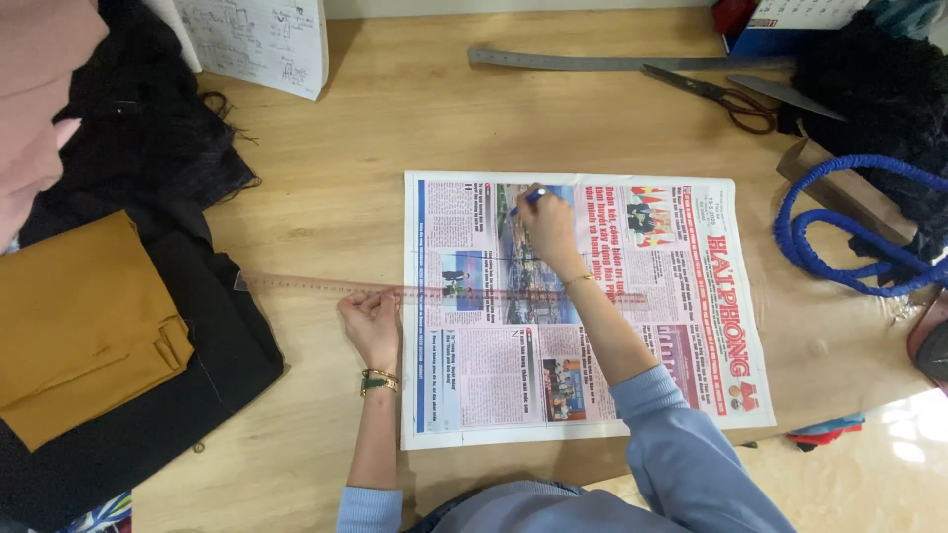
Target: The person uses a ruler and a pen to measure and draw lines on a newspaper spread on a wooden table. They adjust the ruler and mark multiple lines across the paper. Later, they open a drawer under the table and place the pen inside.
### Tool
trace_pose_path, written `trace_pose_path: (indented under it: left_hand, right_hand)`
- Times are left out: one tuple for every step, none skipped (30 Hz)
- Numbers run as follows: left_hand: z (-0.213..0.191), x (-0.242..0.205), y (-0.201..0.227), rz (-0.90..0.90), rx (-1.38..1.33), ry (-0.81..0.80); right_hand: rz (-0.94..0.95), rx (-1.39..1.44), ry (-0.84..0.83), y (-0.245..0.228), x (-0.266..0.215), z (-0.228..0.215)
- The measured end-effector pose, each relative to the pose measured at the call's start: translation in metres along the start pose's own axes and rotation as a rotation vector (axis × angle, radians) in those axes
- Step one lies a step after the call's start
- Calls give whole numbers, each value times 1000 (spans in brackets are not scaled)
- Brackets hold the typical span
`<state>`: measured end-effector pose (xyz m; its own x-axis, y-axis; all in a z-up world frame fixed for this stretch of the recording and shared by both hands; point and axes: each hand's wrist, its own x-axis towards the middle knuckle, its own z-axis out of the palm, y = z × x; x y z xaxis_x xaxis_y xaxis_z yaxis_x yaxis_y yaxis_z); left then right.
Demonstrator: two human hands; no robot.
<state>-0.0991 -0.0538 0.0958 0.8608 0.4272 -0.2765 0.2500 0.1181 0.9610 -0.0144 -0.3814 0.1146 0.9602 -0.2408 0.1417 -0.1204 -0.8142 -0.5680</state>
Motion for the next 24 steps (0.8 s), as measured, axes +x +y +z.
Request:
trace_pose_path:
  left_hand:
    - [1,0,0,-8,2,-3]
    - [2,1,0,-15,4,-7]
    - [3,0,3,-15,2,-5]
    - [4,0,5,-10,17,0]
    - [2,-2,7,-9,37,6]
    - [2,-3,6,-13,39,7]
    - [2,-3,6,-12,26,3]
    - [2,-3,6,-12,14,0]
    - [2,-1,5,-12,13,0]
    - [2,0,3,-7,26,4]
    - [2,2,1,-3,39,9]
    - [2,3,1,-4,38,9]
    - [2,2,1,-9,39,6]
    - [2,2,1,-14,40,3]
    - [2,1,1,-13,37,5]
    - [2,1,1,-6,26,4]
    - [2,-2,0,0,17,1]
    - [0,-2,1,-1,18,1]
    - [0,-1,2,3,26,-2]
    - [0,1,3,7,34,-5]
    - [1,2,3,9,34,-5]
    - [2,2,2,9,26,1]
    - [0,1,-1,3,23,5]
    - [0,0,-1,1,27,4]
  right_hand:
    - [-31,34,19,-8,1,-11]
    - [-61,69,37,-16,1,-22]
    - [-64,68,37,-25,-6,-29]
    - [-72,135,-8,-34,-13,-35]
    - [-75,202,-57,-42,-22,-41]
    - [-73,202,-61,-30,-19,-47]
    - [-88,42,-5,-20,-13,-53]
    - [-101,-117,51,-9,-7,-59]
    - [-102,-118,51,-10,-9,-58]
    - [-110,11,27,-10,-11,-57]
    - [-118,139,2,-11,-14,-56]
    - [-118,138,1,-20,-23,-64]
    - [-92,192,-103,-29,-34,-73]
    - [-66,247,-207,-38,-45,-81]
    - [-69,246,-208,-26,-36,-82]
    - [-37,-23,-102,-13,-26,-82]
    - [-2,-290,6,0,-19,-84]
    - [-1,-290,5,6,-22,-85]
    - [14,-112,39,12,-22,-87]
    - [28,65,73,18,-22,-88]
    - [27,67,74,3,-28,-93]
    - [98,362,53,-11,-34,-97]
    - [174,656,28,-24,-44,-101]
    - [179,657,27,-22,-48,-98]
